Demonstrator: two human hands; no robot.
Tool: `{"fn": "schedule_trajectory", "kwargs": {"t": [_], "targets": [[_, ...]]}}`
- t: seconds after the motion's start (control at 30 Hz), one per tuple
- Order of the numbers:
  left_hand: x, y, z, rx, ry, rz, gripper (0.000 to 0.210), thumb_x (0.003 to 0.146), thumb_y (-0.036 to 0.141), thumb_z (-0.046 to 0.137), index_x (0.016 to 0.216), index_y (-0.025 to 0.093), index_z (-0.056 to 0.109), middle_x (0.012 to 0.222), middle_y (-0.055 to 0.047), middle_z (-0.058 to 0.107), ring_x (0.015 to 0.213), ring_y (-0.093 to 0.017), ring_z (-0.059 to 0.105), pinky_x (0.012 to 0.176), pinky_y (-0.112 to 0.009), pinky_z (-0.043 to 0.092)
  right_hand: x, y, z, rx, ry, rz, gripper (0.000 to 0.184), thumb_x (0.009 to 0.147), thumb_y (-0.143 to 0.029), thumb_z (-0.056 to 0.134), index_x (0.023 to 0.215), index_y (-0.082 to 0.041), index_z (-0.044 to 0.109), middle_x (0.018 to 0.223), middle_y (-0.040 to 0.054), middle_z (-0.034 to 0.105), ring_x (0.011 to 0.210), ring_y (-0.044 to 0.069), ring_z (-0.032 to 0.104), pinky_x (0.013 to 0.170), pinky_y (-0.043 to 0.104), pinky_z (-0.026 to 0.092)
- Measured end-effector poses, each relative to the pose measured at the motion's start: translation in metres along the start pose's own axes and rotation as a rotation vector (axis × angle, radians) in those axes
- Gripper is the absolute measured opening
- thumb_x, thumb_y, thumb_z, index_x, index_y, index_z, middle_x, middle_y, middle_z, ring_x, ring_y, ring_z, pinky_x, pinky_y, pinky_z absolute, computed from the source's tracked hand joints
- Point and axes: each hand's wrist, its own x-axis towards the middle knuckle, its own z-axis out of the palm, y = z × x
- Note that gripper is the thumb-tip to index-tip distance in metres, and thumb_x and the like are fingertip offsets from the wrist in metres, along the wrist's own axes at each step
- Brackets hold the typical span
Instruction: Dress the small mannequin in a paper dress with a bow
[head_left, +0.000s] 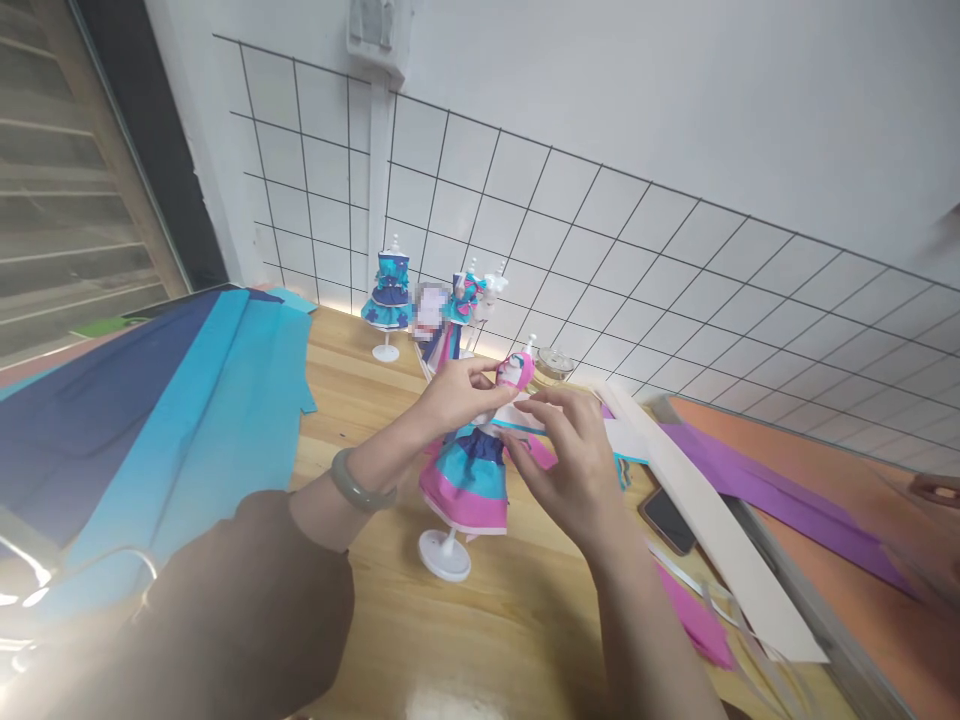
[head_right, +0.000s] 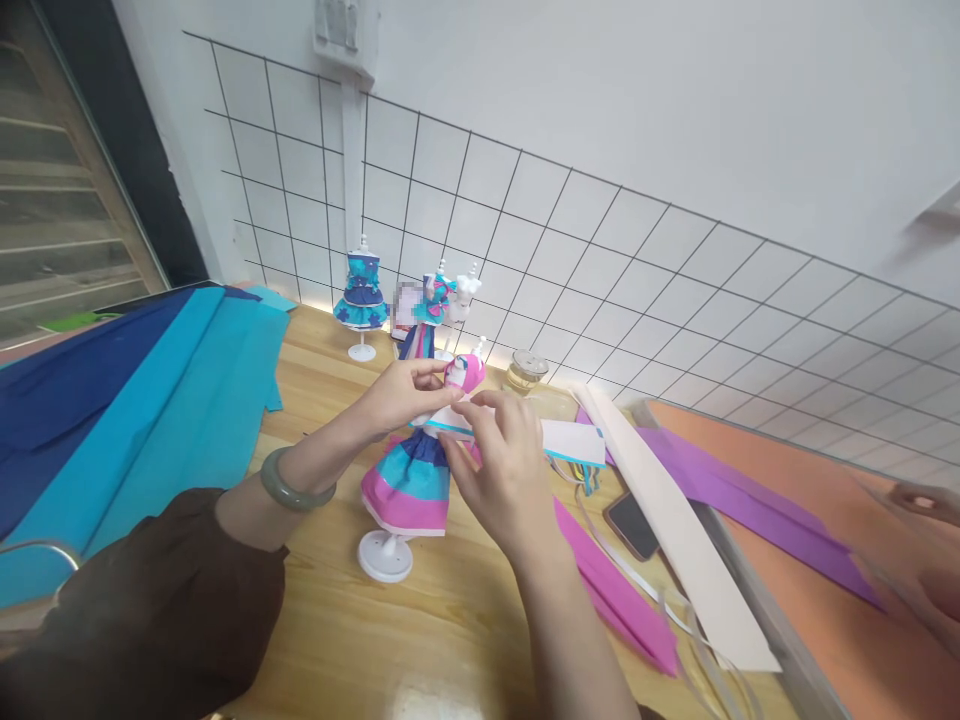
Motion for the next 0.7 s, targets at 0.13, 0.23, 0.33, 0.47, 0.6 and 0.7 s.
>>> {"fn": "schedule_trajectory", "kwargs": {"t": [0.13, 0.23, 0.33, 0.47, 0.6, 0.7], "targets": [[0.000, -0.004, 0.004, 0.003, 0.013, -0.048, 0.042, 0.070, 0.030, 0.064, 0.110, 0.017, 0.059, 0.060, 0.004, 0.051, 0.053, -0.007, 0.047, 0.050, -0.018, 0.037, -0.001, 0.001, 0.009, -0.116, -0.013, -0.102, 0.023, 0.083, -0.015, 0.052, 0.106, -0.019, 0.055, 0.093, 0.0099, 0.058, 0.087, 0.023, 0.053, 0.070, 0.038, 0.043], [0.000, -0.006, 0.003, 0.021, 0.018, -0.068, 0.048, 0.068, 0.028, 0.066, 0.114, 0.017, 0.057, 0.062, 0.003, 0.054, 0.055, -0.008, 0.049, 0.051, -0.018, 0.038, -0.002, 0.001, 0.012, -0.163, 0.006, -0.190, 0.019, 0.083, -0.010, 0.051, 0.099, -0.018, 0.056, 0.083, 0.0074, 0.060, 0.076, 0.020, 0.051, 0.064, 0.033, 0.040], [0.001, -0.006, 0.000, 0.049, 0.048, -0.063, 0.042, 0.067, 0.027, 0.066, 0.107, 0.016, 0.060, 0.060, 0.004, 0.052, 0.053, -0.007, 0.047, 0.049, -0.018, 0.036, -0.003, 0.000, 0.013, -0.196, 0.050, -0.262, 0.017, 0.084, -0.009, 0.052, 0.097, -0.018, 0.057, 0.079, 0.0058, 0.060, 0.069, 0.017, 0.048, 0.061, 0.031, 0.036], [0.002, -0.004, -0.004, 0.052, 0.066, -0.070, 0.030, 0.066, 0.027, 0.065, 0.094, 0.016, 0.063, 0.057, 0.005, 0.050, 0.048, -0.006, 0.042, 0.047, -0.017, 0.034, -0.004, -0.002, 0.013, -0.218, 0.052, -0.315, 0.015, 0.084, -0.010, 0.053, 0.096, -0.017, 0.058, 0.076, 0.0056, 0.061, 0.066, 0.017, 0.046, 0.059, 0.031, 0.033], [0.005, -0.004, -0.007, 0.048, 0.112, -0.100, 0.036, 0.064, 0.027, 0.067, 0.098, 0.015, 0.062, 0.057, 0.004, 0.052, 0.047, -0.006, 0.043, 0.046, -0.018, 0.034, -0.004, -0.004, 0.013, -0.234, 0.032, -0.320, 0.015, 0.085, -0.010, 0.052, 0.096, -0.017, 0.059, 0.077, 0.0063, 0.061, 0.068, 0.017, 0.047, 0.060, 0.031, 0.032], [0.007, -0.005, -0.007, 0.083, 0.129, -0.084, 0.036, 0.065, 0.029, 0.066, 0.099, 0.016, 0.062, 0.057, 0.004, 0.052, 0.047, -0.006, 0.043, 0.047, -0.018, 0.035, -0.004, -0.005, 0.015, -0.214, 0.017, -0.318, 0.015, 0.084, -0.010, 0.053, 0.096, -0.017, 0.060, 0.079, 0.0067, 0.062, 0.069, 0.017, 0.048, 0.060, 0.032, 0.034]]}}
